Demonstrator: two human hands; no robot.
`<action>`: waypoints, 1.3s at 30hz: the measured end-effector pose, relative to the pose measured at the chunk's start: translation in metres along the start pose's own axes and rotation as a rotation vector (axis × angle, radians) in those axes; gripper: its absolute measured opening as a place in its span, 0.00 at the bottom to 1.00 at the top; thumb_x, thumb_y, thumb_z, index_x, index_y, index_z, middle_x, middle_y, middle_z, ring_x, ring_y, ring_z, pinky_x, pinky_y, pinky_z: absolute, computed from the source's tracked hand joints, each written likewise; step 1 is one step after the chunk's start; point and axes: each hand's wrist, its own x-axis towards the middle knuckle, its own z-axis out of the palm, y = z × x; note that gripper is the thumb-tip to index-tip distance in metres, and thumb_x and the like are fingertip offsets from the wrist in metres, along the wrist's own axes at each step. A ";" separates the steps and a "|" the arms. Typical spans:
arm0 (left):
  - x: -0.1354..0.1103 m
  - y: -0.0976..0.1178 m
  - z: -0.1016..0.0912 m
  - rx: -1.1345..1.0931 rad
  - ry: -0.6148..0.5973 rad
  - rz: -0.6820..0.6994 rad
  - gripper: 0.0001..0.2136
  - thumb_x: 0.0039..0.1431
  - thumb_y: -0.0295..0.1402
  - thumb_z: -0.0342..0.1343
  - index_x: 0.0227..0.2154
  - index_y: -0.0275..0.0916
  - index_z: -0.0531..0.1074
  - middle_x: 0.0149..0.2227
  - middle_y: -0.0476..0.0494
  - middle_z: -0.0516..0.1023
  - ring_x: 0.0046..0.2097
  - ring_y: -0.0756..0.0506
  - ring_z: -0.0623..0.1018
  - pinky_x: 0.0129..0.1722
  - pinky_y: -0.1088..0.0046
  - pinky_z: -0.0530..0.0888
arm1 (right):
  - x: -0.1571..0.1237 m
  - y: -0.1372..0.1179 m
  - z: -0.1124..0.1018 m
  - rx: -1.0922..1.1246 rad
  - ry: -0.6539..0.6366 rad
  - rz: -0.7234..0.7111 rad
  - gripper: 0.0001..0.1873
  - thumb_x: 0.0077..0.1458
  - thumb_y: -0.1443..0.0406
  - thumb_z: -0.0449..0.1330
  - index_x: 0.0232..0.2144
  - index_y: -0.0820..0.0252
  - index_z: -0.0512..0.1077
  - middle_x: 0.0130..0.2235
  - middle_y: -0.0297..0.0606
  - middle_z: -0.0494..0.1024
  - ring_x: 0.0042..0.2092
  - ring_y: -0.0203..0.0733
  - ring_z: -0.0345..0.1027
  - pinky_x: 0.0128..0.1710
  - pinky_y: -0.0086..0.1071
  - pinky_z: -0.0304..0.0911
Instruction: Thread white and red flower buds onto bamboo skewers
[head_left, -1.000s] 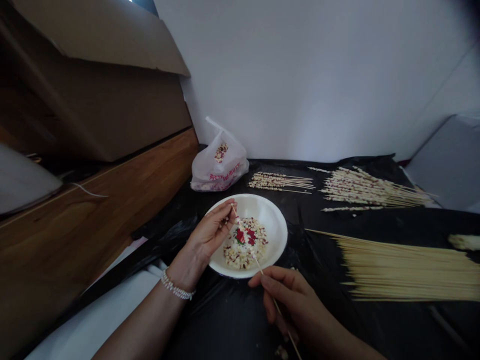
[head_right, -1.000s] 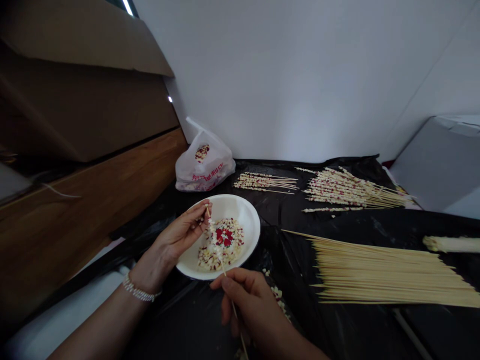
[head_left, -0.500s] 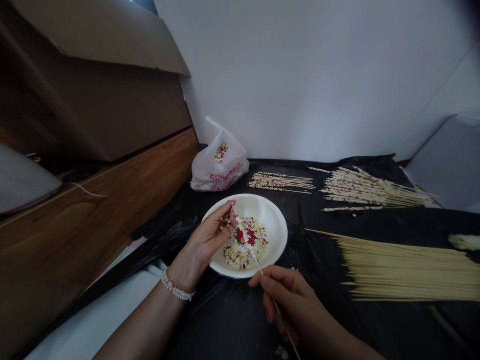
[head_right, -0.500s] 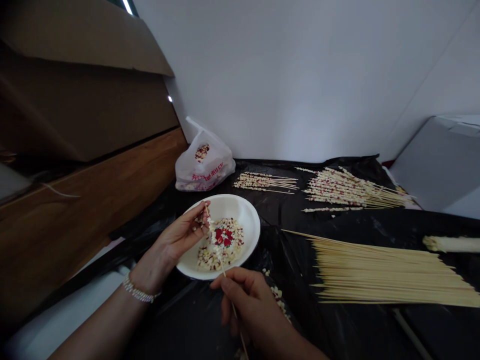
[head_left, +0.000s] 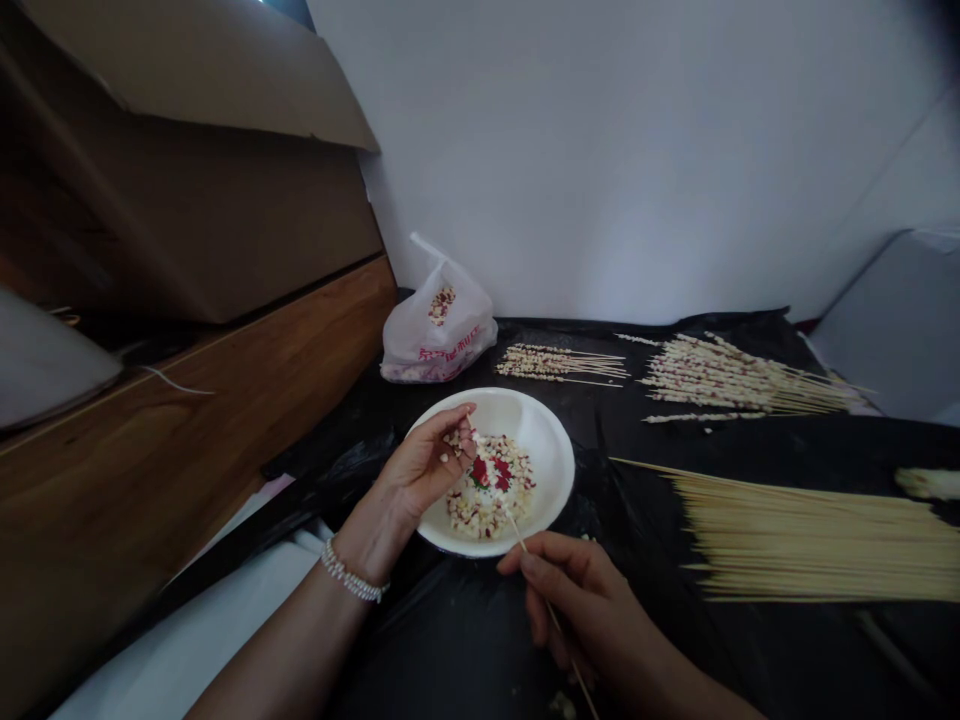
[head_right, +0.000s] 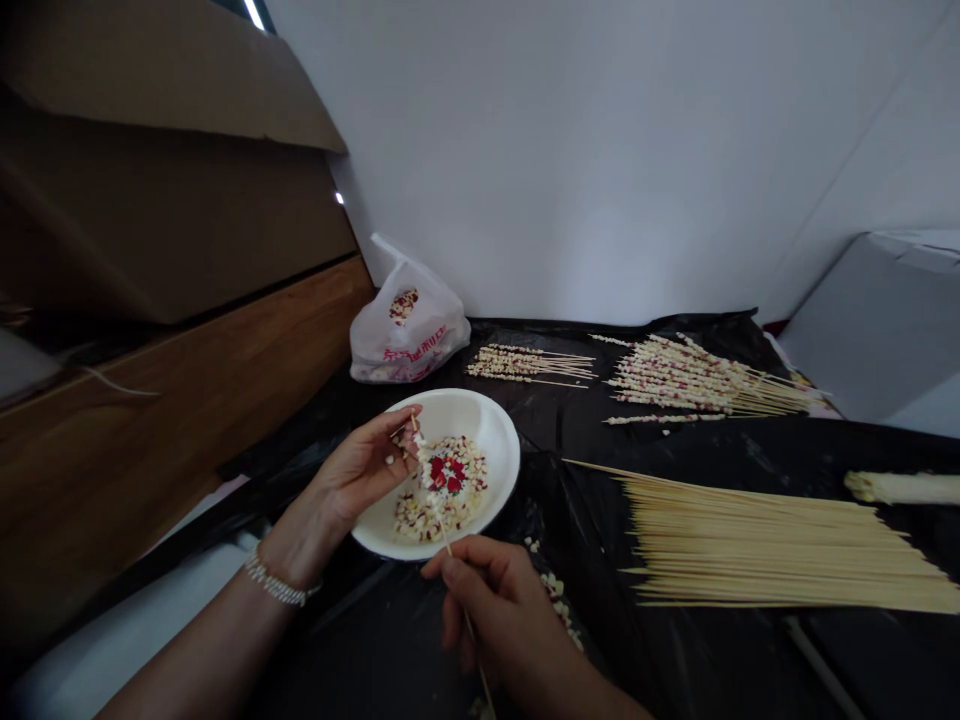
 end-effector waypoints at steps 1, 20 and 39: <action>-0.002 0.000 0.002 -0.003 0.011 -0.014 0.07 0.51 0.20 0.65 0.33 0.36 0.78 0.27 0.48 0.76 0.25 0.53 0.73 0.24 0.79 0.73 | 0.000 0.000 0.000 -0.002 0.000 -0.005 0.21 0.51 0.48 0.65 0.34 0.61 0.77 0.16 0.25 0.70 0.14 0.26 0.52 0.13 0.22 0.42; -0.014 0.000 0.019 -0.088 0.079 -0.154 0.06 0.63 0.19 0.55 0.36 0.28 0.76 0.29 0.42 0.79 0.26 0.52 0.78 0.26 0.80 0.78 | 0.002 -0.004 -0.006 -0.027 0.050 -0.063 0.22 0.55 0.48 0.64 0.36 0.62 0.78 0.17 0.26 0.70 0.14 0.26 0.53 0.13 0.21 0.42; -0.008 0.001 0.012 -0.082 0.179 -0.082 0.17 0.58 0.17 0.58 0.48 0.38 0.76 0.33 0.45 0.82 0.36 0.48 0.82 0.39 0.76 0.79 | 0.000 -0.004 -0.005 -0.031 0.033 -0.049 0.19 0.56 0.50 0.64 0.35 0.61 0.79 0.17 0.27 0.71 0.15 0.27 0.54 0.14 0.22 0.42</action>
